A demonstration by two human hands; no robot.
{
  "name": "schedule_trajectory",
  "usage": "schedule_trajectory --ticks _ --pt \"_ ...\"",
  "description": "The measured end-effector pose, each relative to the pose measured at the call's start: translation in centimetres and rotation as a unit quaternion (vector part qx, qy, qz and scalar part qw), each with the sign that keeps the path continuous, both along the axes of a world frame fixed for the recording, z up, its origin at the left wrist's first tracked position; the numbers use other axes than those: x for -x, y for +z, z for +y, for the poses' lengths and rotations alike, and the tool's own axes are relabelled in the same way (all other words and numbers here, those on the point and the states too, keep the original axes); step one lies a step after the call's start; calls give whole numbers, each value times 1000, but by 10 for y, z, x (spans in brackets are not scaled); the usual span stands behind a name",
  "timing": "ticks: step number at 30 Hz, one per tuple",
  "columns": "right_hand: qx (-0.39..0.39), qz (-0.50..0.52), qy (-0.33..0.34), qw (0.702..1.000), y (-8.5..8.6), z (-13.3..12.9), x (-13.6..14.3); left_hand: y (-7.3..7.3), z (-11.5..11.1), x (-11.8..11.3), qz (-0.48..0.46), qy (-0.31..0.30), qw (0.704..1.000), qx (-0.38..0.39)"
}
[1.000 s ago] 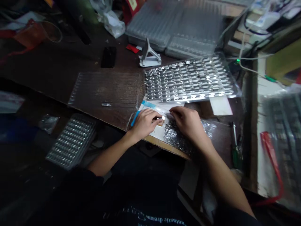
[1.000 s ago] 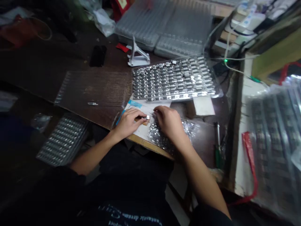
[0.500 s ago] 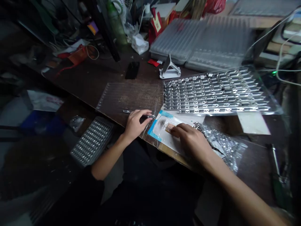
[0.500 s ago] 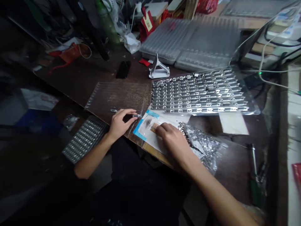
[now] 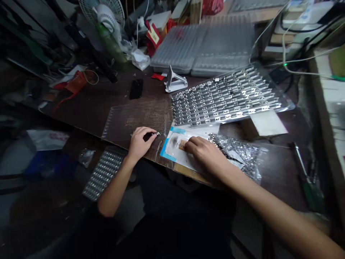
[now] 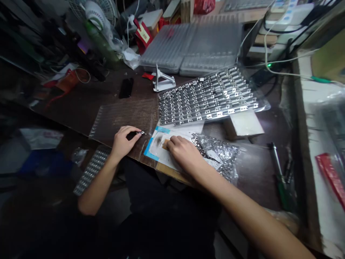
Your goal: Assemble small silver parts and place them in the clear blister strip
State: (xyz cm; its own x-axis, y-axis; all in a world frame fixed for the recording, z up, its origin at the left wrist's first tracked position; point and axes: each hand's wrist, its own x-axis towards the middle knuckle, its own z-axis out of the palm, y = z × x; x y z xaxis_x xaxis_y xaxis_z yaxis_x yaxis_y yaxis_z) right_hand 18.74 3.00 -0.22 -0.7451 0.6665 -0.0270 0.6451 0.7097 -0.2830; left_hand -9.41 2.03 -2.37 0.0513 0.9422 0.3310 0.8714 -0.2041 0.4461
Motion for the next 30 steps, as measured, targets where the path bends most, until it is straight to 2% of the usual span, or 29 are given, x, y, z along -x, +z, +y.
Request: schedule_trajectory --ticks 6,10,14,16,19,22,26,30 --pt "-32 -26 6 999 2 -3 6 -1 4 0 28 6 1000 4" --pt "0 -35 6 999 6 -3 5 3 0 7 71 23 997 8" --pt "33 9 -17 999 12 2 -12 15 -2 5 92 47 995 -11" --pt "34 -1 -61 998 15 3 -25 21 0 -9 72 22 997 -28" --pt "56 -45 -122 990 19 6 -42 27 12 -44 35 -56 997 -34" --pt "84 -69 -130 986 21 8 -47 25 31 -83 12 -114 993 -24" --pt "102 -50 -126 985 21 8 -49 18 53 -119 20 -131 991 -20" --pt "108 20 -130 985 20 9 -56 16 61 -128 38 -124 991 -20"
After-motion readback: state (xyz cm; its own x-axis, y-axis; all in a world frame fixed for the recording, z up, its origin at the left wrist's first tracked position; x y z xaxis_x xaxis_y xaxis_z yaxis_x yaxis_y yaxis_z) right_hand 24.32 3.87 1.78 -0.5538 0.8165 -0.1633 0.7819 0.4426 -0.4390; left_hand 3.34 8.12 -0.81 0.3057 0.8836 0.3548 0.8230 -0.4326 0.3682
